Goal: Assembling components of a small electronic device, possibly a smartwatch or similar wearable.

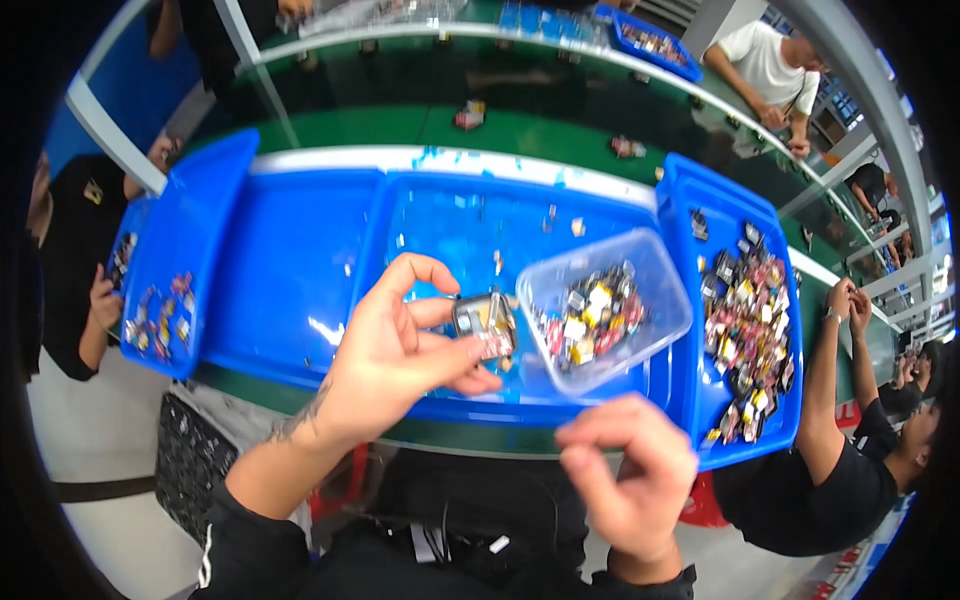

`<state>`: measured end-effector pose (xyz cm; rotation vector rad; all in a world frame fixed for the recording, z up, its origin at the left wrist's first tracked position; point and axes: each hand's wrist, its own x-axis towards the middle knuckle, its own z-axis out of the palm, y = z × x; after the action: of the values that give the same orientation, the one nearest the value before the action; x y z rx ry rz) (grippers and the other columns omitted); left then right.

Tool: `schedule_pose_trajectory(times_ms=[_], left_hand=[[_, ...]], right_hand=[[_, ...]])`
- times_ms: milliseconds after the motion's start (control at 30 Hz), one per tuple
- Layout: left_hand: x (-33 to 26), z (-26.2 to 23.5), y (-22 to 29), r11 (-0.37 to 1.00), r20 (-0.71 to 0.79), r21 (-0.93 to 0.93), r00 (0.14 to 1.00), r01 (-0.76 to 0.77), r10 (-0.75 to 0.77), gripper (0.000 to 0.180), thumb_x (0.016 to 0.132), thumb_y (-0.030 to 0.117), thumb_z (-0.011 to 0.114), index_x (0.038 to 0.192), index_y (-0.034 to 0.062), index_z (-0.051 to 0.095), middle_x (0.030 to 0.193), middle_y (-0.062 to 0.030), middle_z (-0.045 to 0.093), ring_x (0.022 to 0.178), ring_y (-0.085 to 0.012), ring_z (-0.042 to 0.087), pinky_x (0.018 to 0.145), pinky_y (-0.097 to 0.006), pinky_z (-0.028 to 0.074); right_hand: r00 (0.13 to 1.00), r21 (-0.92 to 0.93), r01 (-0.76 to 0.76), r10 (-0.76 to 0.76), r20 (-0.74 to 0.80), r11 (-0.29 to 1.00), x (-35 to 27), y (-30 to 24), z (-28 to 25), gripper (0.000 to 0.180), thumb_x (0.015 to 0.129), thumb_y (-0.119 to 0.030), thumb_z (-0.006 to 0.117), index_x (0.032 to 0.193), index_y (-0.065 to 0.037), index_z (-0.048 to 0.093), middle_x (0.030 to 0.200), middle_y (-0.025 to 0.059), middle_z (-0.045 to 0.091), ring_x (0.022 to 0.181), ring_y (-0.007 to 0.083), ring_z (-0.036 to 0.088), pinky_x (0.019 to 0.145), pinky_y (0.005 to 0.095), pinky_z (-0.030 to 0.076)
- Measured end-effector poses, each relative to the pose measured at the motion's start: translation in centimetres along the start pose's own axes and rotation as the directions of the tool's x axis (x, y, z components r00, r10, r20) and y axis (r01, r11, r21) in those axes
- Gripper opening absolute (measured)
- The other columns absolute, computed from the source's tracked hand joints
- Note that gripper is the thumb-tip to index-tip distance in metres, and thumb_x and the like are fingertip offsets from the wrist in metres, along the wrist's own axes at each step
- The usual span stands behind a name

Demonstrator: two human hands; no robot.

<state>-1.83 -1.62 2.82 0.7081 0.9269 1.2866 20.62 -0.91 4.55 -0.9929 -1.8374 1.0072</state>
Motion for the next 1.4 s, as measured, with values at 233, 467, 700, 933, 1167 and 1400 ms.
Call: schedule_pose_trajectory(times_ms=[233, 467, 700, 933, 1167, 1400], left_hand=[[3.6, 1.5, 3.8, 0.949, 0.003, 0.309, 0.997, -0.069, 0.072, 0.038, 0.087, -0.001, 0.063, 0.111, 0.0041, 0.034, 0.105, -0.0204, 0.063, 0.080, -0.0226, 0.070, 0.064, -0.028, 0.057], [1.6, 3.8, 3.6, 0.870, 0.097, 0.470, 0.988, -0.152, 0.121, 0.037, 0.085, -0.005, 0.062, 0.108, 0.0047, 0.035, 0.102, -0.0175, 0.063, 0.082, -0.0203, 0.070, 0.066, -0.026, 0.058], [0.5, 3.8, 3.3, 0.823, 0.129, 0.548, 0.987, -0.151, 0.095, 0.036, 0.084, -0.004, 0.062, 0.107, 0.0048, 0.037, 0.101, -0.0173, 0.064, 0.080, -0.0183, 0.070, 0.064, -0.025, 0.056], [-0.1, 3.4, 2.4, 0.922, 0.160, 0.381, 0.987, -0.068, 0.007, 0.032, 0.086, -0.004, 0.061, 0.105, 0.0035, 0.036, 0.102, -0.0200, 0.064, 0.080, -0.0193, 0.070, 0.068, -0.029, 0.059], [0.0, 3.1, 1.8, 0.953, 0.116, 0.300, 0.993, -0.027, -0.009, 0.032, 0.087, -0.002, 0.061, 0.106, 0.0042, 0.036, 0.104, -0.0218, 0.064, 0.081, -0.0193, 0.070, 0.068, -0.030, 0.059], [0.0, 3.4, 1.1, 0.867, 0.174, 0.438, 0.969, -0.236, 0.175, 0.036, 0.083, -0.003, 0.064, 0.107, 0.0038, 0.037, 0.103, -0.0201, 0.065, 0.081, -0.0184, 0.069, 0.068, -0.028, 0.057]], right_hand=[[0.991, -0.145, 0.053, -0.070, -0.115, 0.988, 0.8, -0.1, -0.3, 0.020, 0.077, 0.007, 0.068, 0.095, 0.002, 0.067, 0.086, 0.0122, 0.068, 0.073, 0.0174, 0.066, 0.059, 0.0257, 0.054], [0.993, -0.001, -0.043, 0.043, -0.107, 0.999, 4.5, -0.1, 0.9, 0.021, 0.078, 0.007, 0.068, 0.099, 0.005, 0.064, 0.090, 0.0116, 0.067, 0.081, 0.0145, 0.068, 0.066, 0.0238, 0.058], [0.982, 0.140, -0.021, 0.046, -0.183, 0.990, 4.1, -0.2, 1.9, 0.034, 0.075, 0.011, 0.069, 0.106, 0.004, 0.057, 0.095, 0.0100, 0.063, 0.083, 0.0134, 0.065, 0.066, 0.0225, 0.058], [0.995, 0.035, 0.064, -0.061, -0.075, 0.997, 5.3, -0.7, 1.0, 0.036, 0.078, 0.011, 0.065, 0.112, 0.001, 0.060, 0.096, 0.0093, 0.061, 0.083, 0.0116, 0.062, 0.066, 0.0216, 0.055], [0.991, 0.135, -0.129, 0.132, -0.013, 0.982, 4.0, -0.5, 0.3, 0.031, 0.080, 0.010, 0.064, 0.106, 0.003, 0.049, 0.092, 0.0098, 0.061, 0.085, 0.0124, 0.065, 0.065, 0.0210, 0.057], [0.989, 0.087, -0.135, 0.140, -0.054, 0.987, 4.0, -0.4, 0.8, 0.035, 0.075, 0.010, 0.066, 0.103, 0.001, 0.047, 0.091, 0.0089, 0.061, 0.081, 0.0110, 0.065, 0.063, 0.0194, 0.056]])
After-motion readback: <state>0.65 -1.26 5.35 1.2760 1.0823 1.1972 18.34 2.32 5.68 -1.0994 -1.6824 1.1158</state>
